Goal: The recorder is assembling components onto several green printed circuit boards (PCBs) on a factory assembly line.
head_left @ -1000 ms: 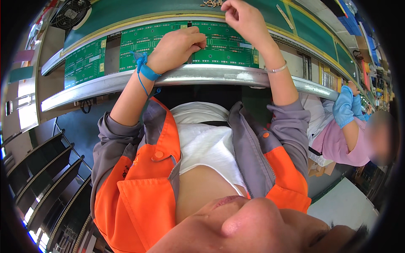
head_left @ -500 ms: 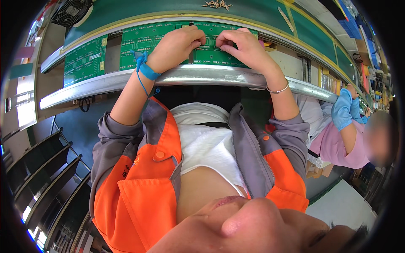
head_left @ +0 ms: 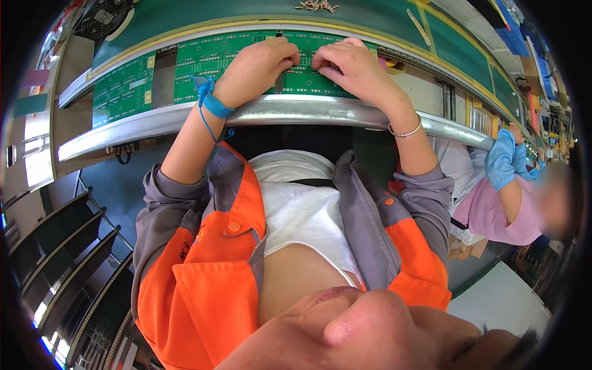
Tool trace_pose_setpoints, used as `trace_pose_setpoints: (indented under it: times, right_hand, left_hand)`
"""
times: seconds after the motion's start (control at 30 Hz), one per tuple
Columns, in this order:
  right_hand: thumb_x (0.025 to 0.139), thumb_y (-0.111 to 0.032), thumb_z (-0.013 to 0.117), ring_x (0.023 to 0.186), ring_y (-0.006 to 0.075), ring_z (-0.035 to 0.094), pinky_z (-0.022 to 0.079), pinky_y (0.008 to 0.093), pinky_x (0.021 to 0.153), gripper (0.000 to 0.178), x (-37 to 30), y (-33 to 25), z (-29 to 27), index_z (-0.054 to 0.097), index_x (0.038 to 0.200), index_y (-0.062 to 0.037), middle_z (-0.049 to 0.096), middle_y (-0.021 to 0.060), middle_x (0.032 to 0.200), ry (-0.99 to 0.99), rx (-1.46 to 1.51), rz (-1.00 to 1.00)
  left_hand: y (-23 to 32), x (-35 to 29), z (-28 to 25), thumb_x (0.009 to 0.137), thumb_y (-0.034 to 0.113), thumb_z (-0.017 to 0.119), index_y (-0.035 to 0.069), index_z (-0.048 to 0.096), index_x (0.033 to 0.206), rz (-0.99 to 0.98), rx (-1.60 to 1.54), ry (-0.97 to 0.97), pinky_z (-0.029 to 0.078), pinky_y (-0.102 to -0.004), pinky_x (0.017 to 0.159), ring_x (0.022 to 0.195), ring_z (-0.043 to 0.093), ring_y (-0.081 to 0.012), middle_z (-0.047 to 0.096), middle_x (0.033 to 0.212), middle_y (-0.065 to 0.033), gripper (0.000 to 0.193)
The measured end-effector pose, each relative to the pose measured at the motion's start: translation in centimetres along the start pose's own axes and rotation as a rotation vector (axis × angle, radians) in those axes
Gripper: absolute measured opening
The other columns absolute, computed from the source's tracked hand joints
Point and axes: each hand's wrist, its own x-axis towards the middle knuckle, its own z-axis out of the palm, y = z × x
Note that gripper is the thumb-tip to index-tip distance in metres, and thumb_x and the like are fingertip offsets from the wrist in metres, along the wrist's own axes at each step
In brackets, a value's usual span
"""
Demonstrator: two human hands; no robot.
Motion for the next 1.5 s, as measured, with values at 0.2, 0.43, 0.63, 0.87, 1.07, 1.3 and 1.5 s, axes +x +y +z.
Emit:
trace_pose_setpoints:
  times: [0.2, 0.43, 0.63, 0.87, 1.07, 1.3, 1.5]
  right_hand:
    - [0.092, -0.012, 0.066, 0.091, 0.0191, 0.068, 0.043, 0.0364, 0.094, 0.006, -0.1, -0.6, 0.8, 0.072, 0.093, -0.0136, 0.068, 0.0011, 0.086, 0.066, -0.184, -0.130]
    - [0.086, -0.008, 0.074, 0.091, 0.0225, 0.066, 0.047, 0.0378, 0.093, 0.011, -1.2, -2.1, 2.5, 0.071, 0.096, -0.0119, 0.068, 0.0015, 0.091, 0.196, -0.332, -0.038]
    - [0.085, -0.008, 0.074, 0.090, 0.0250, 0.065, 0.048, 0.0384, 0.091, 0.013, -1.3, -2.1, 2.4, 0.070, 0.098, -0.0116, 0.067, 0.0030, 0.090, 0.231, -0.271, -0.025]
    - [0.084, -0.008, 0.066, 0.085, 0.0246, 0.068, 0.051, 0.0381, 0.091, 0.011, -1.1, -2.6, 2.4, 0.073, 0.092, -0.0107, 0.067, 0.0052, 0.083, 0.213, -0.404, -0.070]
    - [0.085, -0.010, 0.066, 0.091, 0.0216, 0.070, 0.049, 0.0412, 0.098, 0.012, -2.3, -3.8, 1.8, 0.073, 0.095, -0.0113, 0.072, 0.0038, 0.096, 0.185, -0.449, -0.069]
    - [0.083, -0.022, 0.079, 0.104, 0.0189, 0.065, 0.043, 0.0470, 0.103, 0.024, -1.8, -10.0, 5.8, 0.068, 0.103, -0.0123, 0.070, -0.0002, 0.106, 0.308, -0.247, -0.052]
    - [0.085, -0.023, 0.079, 0.105, 0.0215, 0.066, 0.040, 0.0504, 0.107, 0.027, -4.8, -8.3, 4.8, 0.071, 0.109, -0.0133, 0.072, 0.0013, 0.108, 0.305, -0.320, 0.100]
  left_hand:
    - [0.1, 0.0, 0.0, 0.094, 0.009, 0.064, 0.005, 0.067, 0.102, -0.024, -0.006, -0.009, 0.052, -0.0462, 0.080, 0.096, 0.064, -0.0370, 0.066, 0.097, -0.0131, 0.009]
    - [0.0, -0.5, -0.1, 0.093, 0.008, 0.065, 0.004, 0.067, 0.101, -0.010, -0.030, 0.021, 0.052, -0.0462, 0.079, 0.093, 0.065, -0.0380, 0.066, 0.095, -0.0149, 0.009]
    - [0.1, -0.3, -0.3, 0.093, 0.008, 0.065, 0.003, 0.067, 0.100, -0.016, -0.043, 0.010, 0.052, -0.0465, 0.080, 0.093, 0.065, -0.0382, 0.067, 0.095, -0.0159, 0.009]
    - [0.0, -0.3, -0.3, 0.093, 0.009, 0.065, 0.003, 0.067, 0.100, -0.002, -0.046, 0.025, 0.052, -0.0466, 0.080, 0.093, 0.065, -0.0384, 0.067, 0.095, -0.0161, 0.009]
    - [0.0, -0.2, -0.3, 0.093, 0.008, 0.065, 0.003, 0.068, 0.099, 0.007, -0.073, 0.021, 0.053, -0.0459, 0.080, 0.092, 0.066, -0.0386, 0.067, 0.096, -0.0162, 0.008]
    - [0.4, -0.9, -1.0, 0.092, 0.005, 0.066, 0.004, 0.069, 0.103, -0.010, -0.028, 0.262, 0.053, -0.0451, 0.080, 0.093, 0.065, -0.0387, 0.068, 0.098, -0.0162, 0.012]
    - [1.6, -7.8, -5.2, 0.086, -0.001, 0.069, 0.005, 0.070, 0.105, -0.093, 0.346, 0.473, 0.052, -0.0441, 0.088, 0.104, 0.064, -0.0373, 0.068, 0.111, -0.0130, 0.020]
